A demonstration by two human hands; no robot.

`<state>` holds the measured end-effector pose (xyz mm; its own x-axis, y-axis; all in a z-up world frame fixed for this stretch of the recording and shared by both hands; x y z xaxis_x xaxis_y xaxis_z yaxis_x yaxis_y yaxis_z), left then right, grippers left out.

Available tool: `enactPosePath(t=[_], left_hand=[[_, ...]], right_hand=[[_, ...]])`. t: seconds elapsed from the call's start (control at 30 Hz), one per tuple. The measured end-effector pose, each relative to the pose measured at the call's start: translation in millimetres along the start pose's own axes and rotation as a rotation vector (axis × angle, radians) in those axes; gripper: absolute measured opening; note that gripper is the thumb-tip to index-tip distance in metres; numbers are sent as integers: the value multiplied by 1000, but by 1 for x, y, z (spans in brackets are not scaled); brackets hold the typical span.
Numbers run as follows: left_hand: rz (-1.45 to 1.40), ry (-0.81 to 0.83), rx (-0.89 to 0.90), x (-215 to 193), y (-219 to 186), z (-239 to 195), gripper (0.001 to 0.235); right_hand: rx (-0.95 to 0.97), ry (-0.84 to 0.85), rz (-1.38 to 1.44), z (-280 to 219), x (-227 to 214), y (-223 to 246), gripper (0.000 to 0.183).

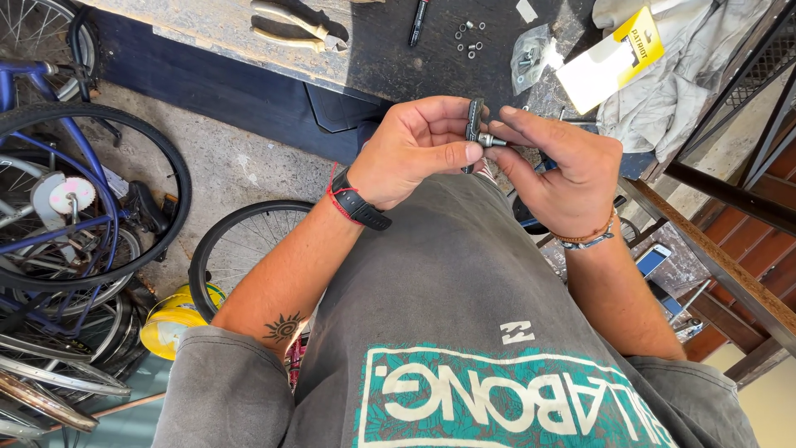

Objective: The person uses a hex key to adjust the rear brake caliper on a red bicycle. They then move the bicycle and walk to a workbench, where they handle a small metal brake pad and a bolt, assembling the parts by hand.

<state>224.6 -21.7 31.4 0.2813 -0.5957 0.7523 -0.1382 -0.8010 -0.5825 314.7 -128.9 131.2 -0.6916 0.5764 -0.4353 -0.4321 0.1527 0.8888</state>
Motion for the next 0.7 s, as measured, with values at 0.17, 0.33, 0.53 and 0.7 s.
enactPosePath(t=[0.17, 0.33, 0.53, 0.7], left_hand=[[30, -39, -21, 6, -3, 3, 42], [46, -36, -14, 7, -2, 8, 43], [49, -55, -15, 1, 4, 8, 40], [49, -65, -12, -2, 7, 9, 39]], right_hand=[[-52, 1, -14, 6, -2, 7, 36], [-46, -8, 6, 3, -6, 0, 40], [-57, -24, 11, -2, -11, -1, 39], [-72, -39, -6, -1, -11, 3, 37]])
Point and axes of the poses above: each hand's wrist, its own z-axis towards the middle knuckle, its own x-axis out of the palm, y = z × x, the point moved 8 cm from there along z, towards the middle knuckle, and after that the axes turned 1 degree about z, right-handed, at the moved point
